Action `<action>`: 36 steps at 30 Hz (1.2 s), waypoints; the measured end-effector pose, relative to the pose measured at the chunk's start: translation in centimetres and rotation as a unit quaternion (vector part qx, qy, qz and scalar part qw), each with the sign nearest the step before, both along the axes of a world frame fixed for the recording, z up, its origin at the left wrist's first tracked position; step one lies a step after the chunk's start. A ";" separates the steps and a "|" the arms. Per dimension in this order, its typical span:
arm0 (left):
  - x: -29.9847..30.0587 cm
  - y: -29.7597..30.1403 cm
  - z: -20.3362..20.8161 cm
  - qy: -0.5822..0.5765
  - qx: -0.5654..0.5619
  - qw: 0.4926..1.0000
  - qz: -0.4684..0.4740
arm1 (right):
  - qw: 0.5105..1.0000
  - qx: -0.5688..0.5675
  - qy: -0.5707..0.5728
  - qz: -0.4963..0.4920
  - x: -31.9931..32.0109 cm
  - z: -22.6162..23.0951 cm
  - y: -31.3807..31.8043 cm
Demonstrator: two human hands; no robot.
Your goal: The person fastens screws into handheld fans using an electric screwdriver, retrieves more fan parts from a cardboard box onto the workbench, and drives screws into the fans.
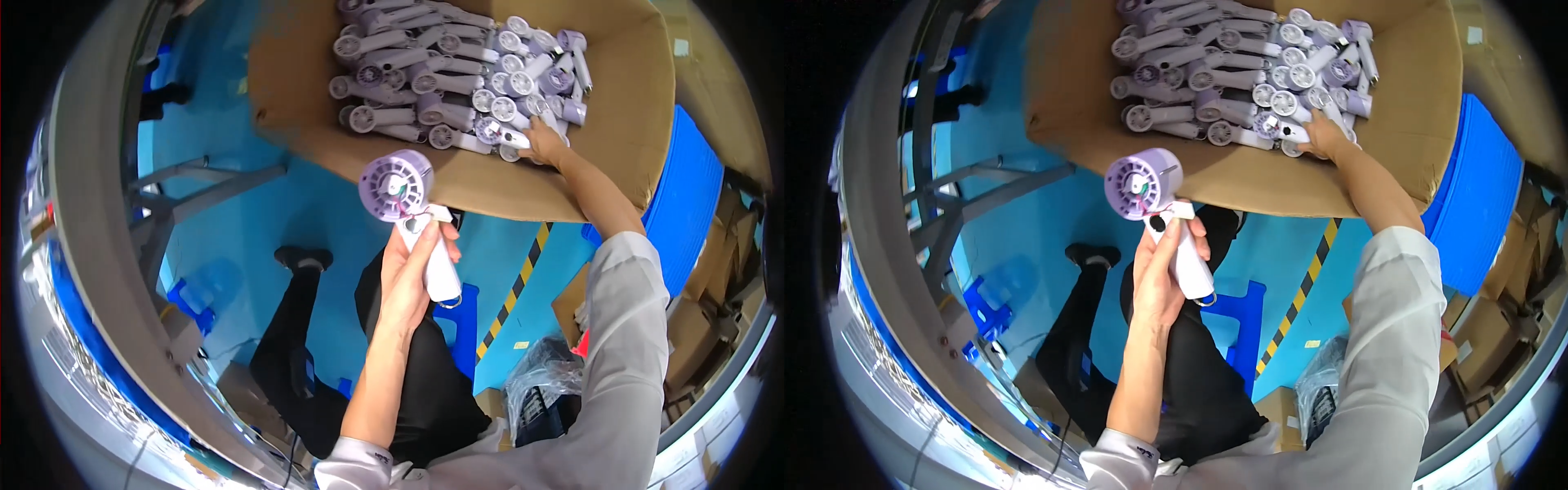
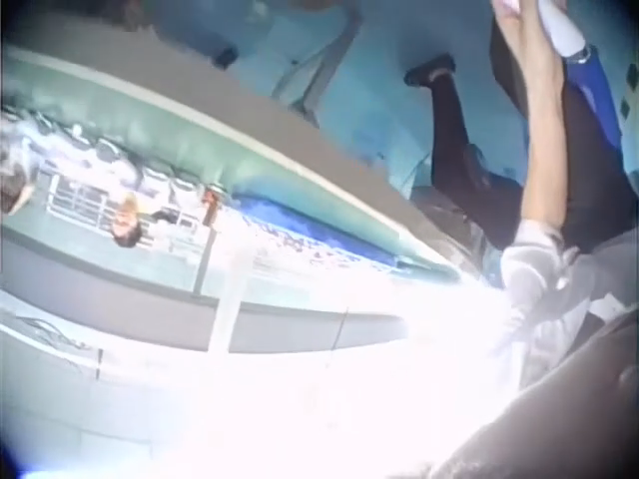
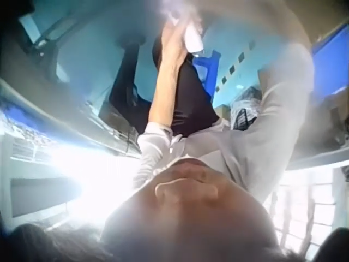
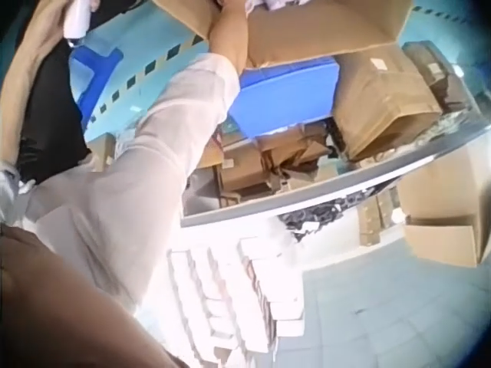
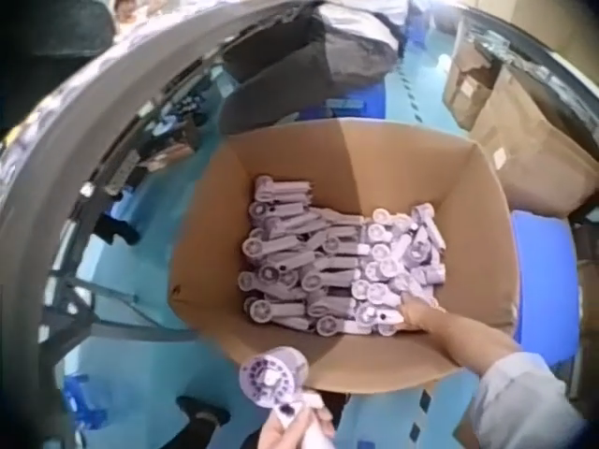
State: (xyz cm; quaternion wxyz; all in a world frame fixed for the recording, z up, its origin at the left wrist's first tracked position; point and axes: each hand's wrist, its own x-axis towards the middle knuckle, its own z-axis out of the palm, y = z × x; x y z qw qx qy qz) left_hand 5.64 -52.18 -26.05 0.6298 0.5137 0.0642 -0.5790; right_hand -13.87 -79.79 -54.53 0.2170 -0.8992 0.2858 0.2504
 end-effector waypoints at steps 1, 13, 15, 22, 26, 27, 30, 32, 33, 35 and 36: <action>0.0 -0.2 -0.1 -0.008 0.003 1.000 -0.002 | 1.000 0.001 -0.003 -0.007 0.1 -0.5 0.0; 0.4 -2.6 0.5 0.010 -0.032 0.999 -0.038 | 0.998 -0.026 -0.045 -0.032 -0.3 -2.7 -0.3; 0.2 -2.3 0.6 0.018 -0.037 0.998 -0.048 | 0.994 0.009 -0.089 -0.057 -0.1 -0.4 0.0; 1.0 0.7 0.5 -0.067 -0.033 0.994 -0.080 | 0.953 -0.045 -0.295 -0.059 3.1 14.2 0.3; -2.3 4.1 3.6 -0.112 -0.029 0.991 -0.072 | 0.932 -0.054 -0.355 -0.053 2.7 24.1 0.0; -2.9 5.8 5.1 -0.116 -0.031 0.991 -0.058 | 0.939 -0.022 -0.333 -0.089 3.0 26.4 0.4; -6.0 11.8 9.1 -0.101 -0.039 0.993 -0.041 | 0.923 -0.054 -0.367 -0.106 3.2 31.6 2.7; -7.1 15.2 11.0 -0.107 -0.064 0.992 -0.035 | 0.925 -0.042 -0.366 -0.096 4.1 35.1 3.6; -7.7 16.5 11.3 -0.108 -0.067 0.991 -0.040 | 0.931 -0.054 -0.349 -0.086 4.7 36.3 3.7; -8.7 17.3 11.5 -0.089 -0.065 0.993 -0.035 | 0.925 -0.085 -0.366 -0.058 5.5 37.9 3.8; -9.4 17.3 11.5 -0.079 -0.064 0.994 -0.038 | 0.920 -0.097 -0.374 -0.073 5.5 38.1 3.6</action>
